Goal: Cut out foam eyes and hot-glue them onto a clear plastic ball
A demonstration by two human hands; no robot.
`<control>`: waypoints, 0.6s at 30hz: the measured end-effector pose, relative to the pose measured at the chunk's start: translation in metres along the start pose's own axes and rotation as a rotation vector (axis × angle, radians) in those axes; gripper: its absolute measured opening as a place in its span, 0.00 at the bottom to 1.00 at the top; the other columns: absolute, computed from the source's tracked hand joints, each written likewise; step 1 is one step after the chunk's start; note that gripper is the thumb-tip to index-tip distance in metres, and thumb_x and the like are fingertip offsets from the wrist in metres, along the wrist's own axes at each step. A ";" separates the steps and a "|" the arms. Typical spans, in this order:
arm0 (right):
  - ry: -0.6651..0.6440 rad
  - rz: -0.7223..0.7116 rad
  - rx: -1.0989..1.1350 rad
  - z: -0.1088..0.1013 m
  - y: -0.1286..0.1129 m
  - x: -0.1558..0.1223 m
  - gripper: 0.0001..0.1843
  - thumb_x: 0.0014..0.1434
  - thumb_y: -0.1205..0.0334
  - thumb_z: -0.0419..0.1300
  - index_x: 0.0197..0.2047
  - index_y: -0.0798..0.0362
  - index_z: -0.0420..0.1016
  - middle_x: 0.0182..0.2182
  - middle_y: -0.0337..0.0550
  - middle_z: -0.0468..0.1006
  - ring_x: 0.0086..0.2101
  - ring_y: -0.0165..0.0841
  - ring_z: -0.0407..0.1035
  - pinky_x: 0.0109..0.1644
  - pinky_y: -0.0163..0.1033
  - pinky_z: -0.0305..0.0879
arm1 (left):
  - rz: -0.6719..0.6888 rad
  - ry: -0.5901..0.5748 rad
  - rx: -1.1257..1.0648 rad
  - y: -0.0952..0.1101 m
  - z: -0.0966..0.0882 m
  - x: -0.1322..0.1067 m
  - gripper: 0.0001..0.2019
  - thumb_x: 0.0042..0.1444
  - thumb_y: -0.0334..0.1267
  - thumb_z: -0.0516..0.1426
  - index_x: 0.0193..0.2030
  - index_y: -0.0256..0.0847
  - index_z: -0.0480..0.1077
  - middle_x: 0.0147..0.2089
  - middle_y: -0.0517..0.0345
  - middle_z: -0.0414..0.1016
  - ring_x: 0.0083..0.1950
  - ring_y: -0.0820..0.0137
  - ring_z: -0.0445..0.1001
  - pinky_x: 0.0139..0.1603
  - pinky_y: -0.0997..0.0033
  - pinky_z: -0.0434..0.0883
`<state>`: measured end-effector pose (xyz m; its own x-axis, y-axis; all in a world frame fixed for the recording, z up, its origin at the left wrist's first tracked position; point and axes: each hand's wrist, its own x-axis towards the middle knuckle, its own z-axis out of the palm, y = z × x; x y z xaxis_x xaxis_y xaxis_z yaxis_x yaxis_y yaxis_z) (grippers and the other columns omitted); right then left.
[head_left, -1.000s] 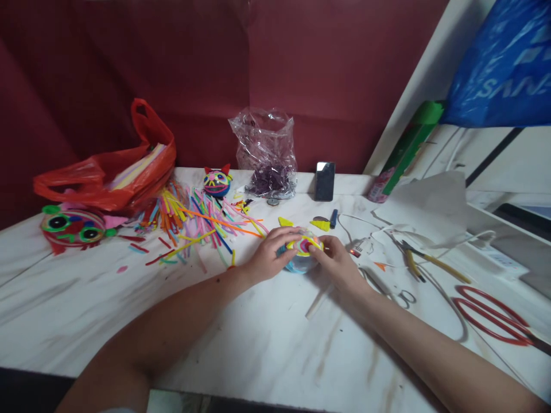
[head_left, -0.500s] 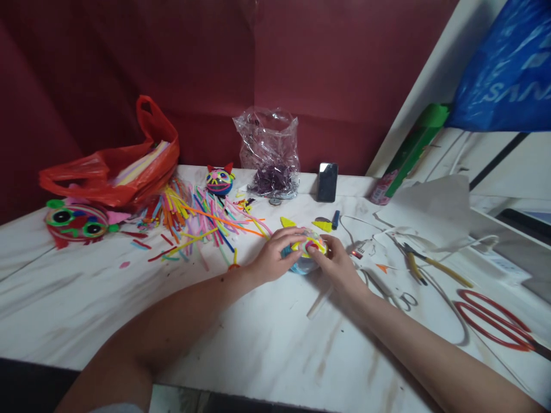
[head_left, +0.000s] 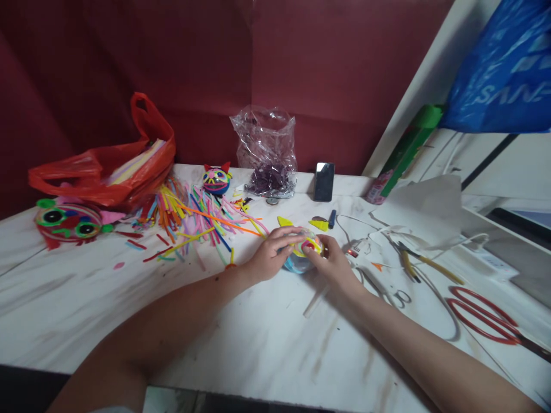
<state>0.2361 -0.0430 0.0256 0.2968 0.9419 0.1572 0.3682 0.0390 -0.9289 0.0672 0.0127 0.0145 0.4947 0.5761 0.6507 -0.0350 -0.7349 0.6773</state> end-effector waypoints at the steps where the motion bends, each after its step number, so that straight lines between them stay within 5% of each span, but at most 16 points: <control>1: 0.005 0.008 0.004 0.000 -0.001 0.000 0.35 0.43 0.37 0.63 0.46 0.54 0.67 0.38 0.47 0.78 0.37 0.40 0.70 0.40 0.44 0.66 | 0.008 -0.016 0.021 0.000 -0.001 0.000 0.15 0.63 0.40 0.51 0.52 0.45 0.74 0.59 0.47 0.69 0.62 0.61 0.66 0.65 0.56 0.61; 12: 0.004 0.009 0.014 0.000 0.001 0.002 0.31 0.44 0.39 0.63 0.45 0.53 0.67 0.38 0.46 0.78 0.36 0.40 0.71 0.40 0.44 0.67 | -0.043 -0.018 -0.082 -0.008 -0.001 -0.001 0.15 0.62 0.40 0.53 0.54 0.45 0.72 0.61 0.49 0.68 0.65 0.60 0.63 0.68 0.54 0.57; 18: -0.003 0.033 0.019 0.000 0.002 0.003 0.31 0.45 0.40 0.63 0.46 0.53 0.67 0.40 0.46 0.77 0.38 0.40 0.71 0.42 0.45 0.67 | -0.190 0.063 -0.428 -0.014 0.001 -0.007 0.33 0.50 0.46 0.63 0.62 0.42 0.61 0.66 0.45 0.60 0.68 0.53 0.57 0.68 0.52 0.56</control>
<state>0.2380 -0.0406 0.0240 0.3059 0.9438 0.1251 0.3410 0.0141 -0.9400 0.0651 0.0186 0.0007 0.4741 0.7162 0.5122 -0.3102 -0.4085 0.8584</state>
